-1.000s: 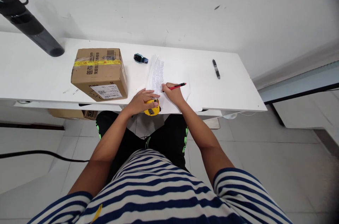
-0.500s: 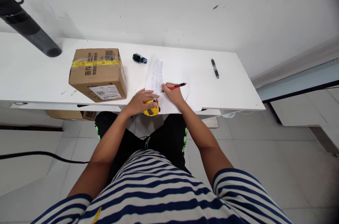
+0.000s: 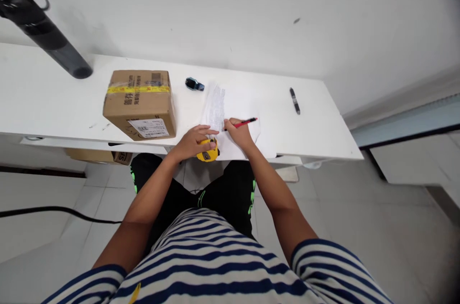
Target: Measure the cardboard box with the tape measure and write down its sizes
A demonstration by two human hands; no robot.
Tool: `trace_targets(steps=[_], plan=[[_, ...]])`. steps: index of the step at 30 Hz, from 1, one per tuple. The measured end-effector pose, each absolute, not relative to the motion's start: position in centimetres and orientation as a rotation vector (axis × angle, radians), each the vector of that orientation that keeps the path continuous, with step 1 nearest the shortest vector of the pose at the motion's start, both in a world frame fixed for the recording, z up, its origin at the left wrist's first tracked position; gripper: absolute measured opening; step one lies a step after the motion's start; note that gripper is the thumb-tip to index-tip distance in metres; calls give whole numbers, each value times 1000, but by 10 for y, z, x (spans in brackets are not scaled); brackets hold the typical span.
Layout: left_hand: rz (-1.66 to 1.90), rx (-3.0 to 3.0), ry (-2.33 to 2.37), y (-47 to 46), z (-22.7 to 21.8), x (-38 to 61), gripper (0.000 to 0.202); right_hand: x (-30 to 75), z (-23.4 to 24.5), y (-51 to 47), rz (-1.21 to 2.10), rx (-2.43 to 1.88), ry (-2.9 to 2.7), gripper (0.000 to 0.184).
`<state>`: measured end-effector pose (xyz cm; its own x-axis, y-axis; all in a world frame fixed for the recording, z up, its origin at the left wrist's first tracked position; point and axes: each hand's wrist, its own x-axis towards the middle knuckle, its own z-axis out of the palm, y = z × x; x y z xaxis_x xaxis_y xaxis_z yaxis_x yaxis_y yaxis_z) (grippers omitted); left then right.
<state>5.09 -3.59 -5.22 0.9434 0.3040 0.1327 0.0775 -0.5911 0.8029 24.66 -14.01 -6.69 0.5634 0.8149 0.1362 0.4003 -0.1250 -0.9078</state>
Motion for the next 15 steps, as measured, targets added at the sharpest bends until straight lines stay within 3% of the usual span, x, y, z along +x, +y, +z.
trace_targets(steps=[7, 9, 12, 15], plan=[[571, 2000, 345, -50, -44, 39, 58, 246, -63, -134, 73, -2107, -1106, 32], [725, 1932, 374, -60, -34, 30, 67, 245, -54, -134, 106, -2225, -1132, 42], [1031, 1862, 473, -81, -16, 13, 77, 230, -30, -143, 385, -1922, -1246, 57], [1275, 1817, 659, -96, 7, -1, 97, 190, 3, -152, 912, -1312, -1512, 87]])
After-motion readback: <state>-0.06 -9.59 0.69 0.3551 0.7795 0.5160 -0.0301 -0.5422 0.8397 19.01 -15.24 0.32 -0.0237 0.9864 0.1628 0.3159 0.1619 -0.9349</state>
